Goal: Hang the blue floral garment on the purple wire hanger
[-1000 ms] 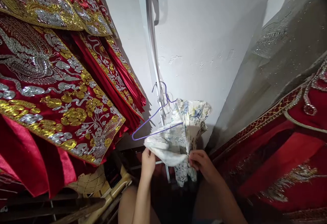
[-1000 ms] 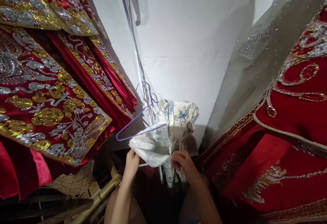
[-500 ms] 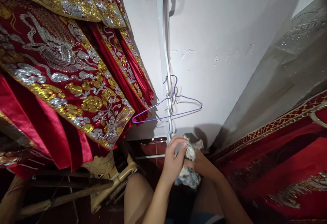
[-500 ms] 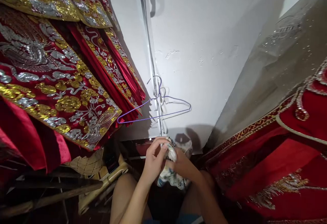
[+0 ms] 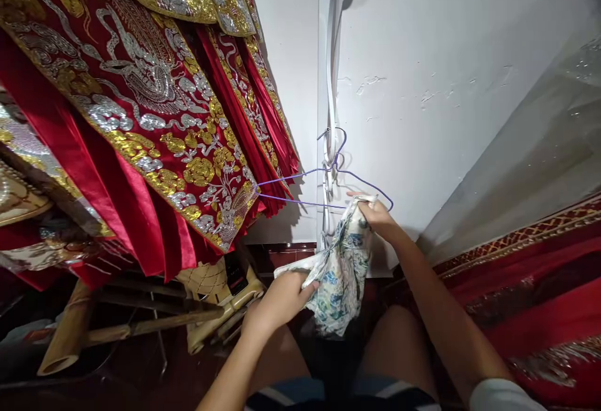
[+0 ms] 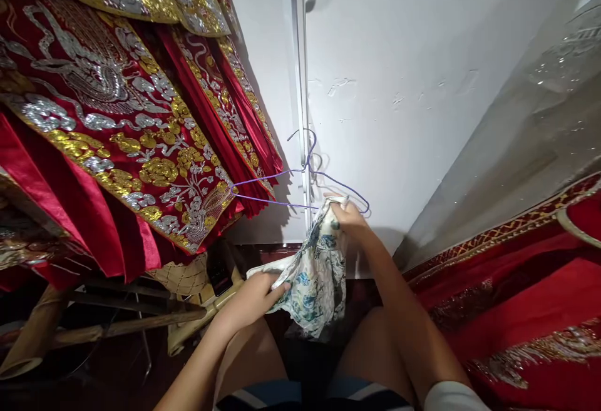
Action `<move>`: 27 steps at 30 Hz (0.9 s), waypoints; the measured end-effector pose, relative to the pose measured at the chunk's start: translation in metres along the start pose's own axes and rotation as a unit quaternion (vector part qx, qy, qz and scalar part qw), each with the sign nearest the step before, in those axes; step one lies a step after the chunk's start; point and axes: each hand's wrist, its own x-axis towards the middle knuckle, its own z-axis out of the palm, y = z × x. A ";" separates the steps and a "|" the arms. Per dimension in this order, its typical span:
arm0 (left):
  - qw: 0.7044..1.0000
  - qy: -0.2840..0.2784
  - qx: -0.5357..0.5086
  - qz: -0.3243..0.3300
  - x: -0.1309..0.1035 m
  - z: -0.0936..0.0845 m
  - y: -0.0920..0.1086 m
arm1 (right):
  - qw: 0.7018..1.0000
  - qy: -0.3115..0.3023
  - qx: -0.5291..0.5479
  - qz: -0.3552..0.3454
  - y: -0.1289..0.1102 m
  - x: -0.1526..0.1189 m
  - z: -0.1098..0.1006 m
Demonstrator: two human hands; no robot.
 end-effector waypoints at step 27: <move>0.957 0.251 0.033 -0.144 0.056 -0.093 -0.042 | 0.988 0.118 -0.097 -0.040 0.008 -0.057 -0.030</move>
